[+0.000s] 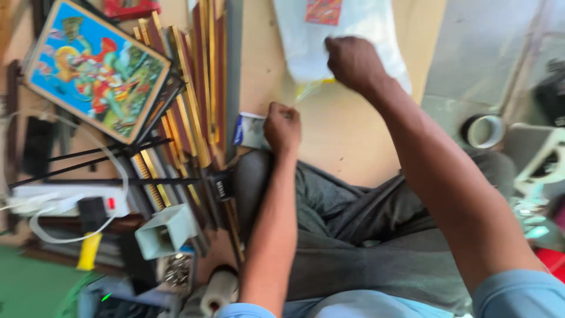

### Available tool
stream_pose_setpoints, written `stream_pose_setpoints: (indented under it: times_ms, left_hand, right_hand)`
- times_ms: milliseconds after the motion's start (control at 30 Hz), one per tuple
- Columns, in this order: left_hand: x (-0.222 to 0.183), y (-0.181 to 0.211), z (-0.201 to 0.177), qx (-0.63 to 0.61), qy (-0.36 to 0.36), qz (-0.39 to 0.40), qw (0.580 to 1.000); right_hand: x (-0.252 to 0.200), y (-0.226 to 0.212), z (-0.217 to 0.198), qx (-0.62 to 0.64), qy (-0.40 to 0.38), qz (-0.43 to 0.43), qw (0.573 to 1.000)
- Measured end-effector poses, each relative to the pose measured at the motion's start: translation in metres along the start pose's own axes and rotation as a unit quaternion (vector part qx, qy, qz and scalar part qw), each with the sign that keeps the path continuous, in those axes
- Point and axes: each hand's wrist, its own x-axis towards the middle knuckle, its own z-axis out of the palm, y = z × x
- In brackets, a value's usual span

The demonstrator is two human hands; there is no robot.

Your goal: The person wraps a framed picture in a plastic bag and sets it aside, then places another frame face-down on their lap. They measure the frame's back with a steel ruler, mark the position, drill a pilot hole with a cordless drill, and drive in a metal D-ring hanger with the drill before setting the finished frame aside.

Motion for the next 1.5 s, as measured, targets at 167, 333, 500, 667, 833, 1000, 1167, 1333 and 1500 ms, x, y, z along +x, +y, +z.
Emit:
stream_pose_setpoints:
  times_ms: [167, 333, 500, 667, 833, 1000, 1167, 1333, 1500]
  left_hand:
    - [-0.003, 0.021, 0.004, -0.081, -0.057, 0.049, 0.994]
    - [-0.011, 0.069, -0.027, 0.083, -0.052, 0.179, 0.979]
    - [-0.003, 0.057, -0.009, 0.157, -0.007, 0.315, 0.936]
    - [-0.001, 0.043, 0.004, 0.133, -0.026, 0.330, 0.934]
    - [0.008, 0.034, 0.009, 0.174, -0.044, 0.293, 0.939]
    - [0.012, 0.034, 0.004, 0.115, -0.053, 0.266, 0.956]
    - [0.009, 0.034, 0.003, 0.101, -0.070, 0.280, 0.952]
    - [0.003, 0.033, -0.004, 0.127, -0.083, 0.299, 0.942]
    - [0.011, 0.023, -0.014, 0.157, -0.078, 0.233, 0.956]
  right_hand:
    - [-0.035, -0.021, -0.033, 0.098, -0.035, -0.117, 0.988]
    - [-0.064, -0.027, 0.006, 0.229, -0.003, -0.058, 0.972]
    - [-0.073, -0.024, 0.008, 0.336, -0.006, -0.003, 0.942]
    - [-0.070, -0.023, 0.011, 0.399, -0.040, 0.021, 0.916]
    - [-0.066, -0.016, 0.022, 0.312, -0.092, 0.005, 0.946]
    - [-0.115, 0.095, 0.051, 0.251, 0.031, 0.117, 0.960]
    - [-0.129, 0.127, -0.028, 0.100, 0.120, 0.170, 0.973]
    - [-0.123, 0.145, -0.070, -0.017, 0.165, 0.131, 0.977]
    - [-0.205, 0.346, -0.085, -0.218, 0.075, 0.246, 0.941]
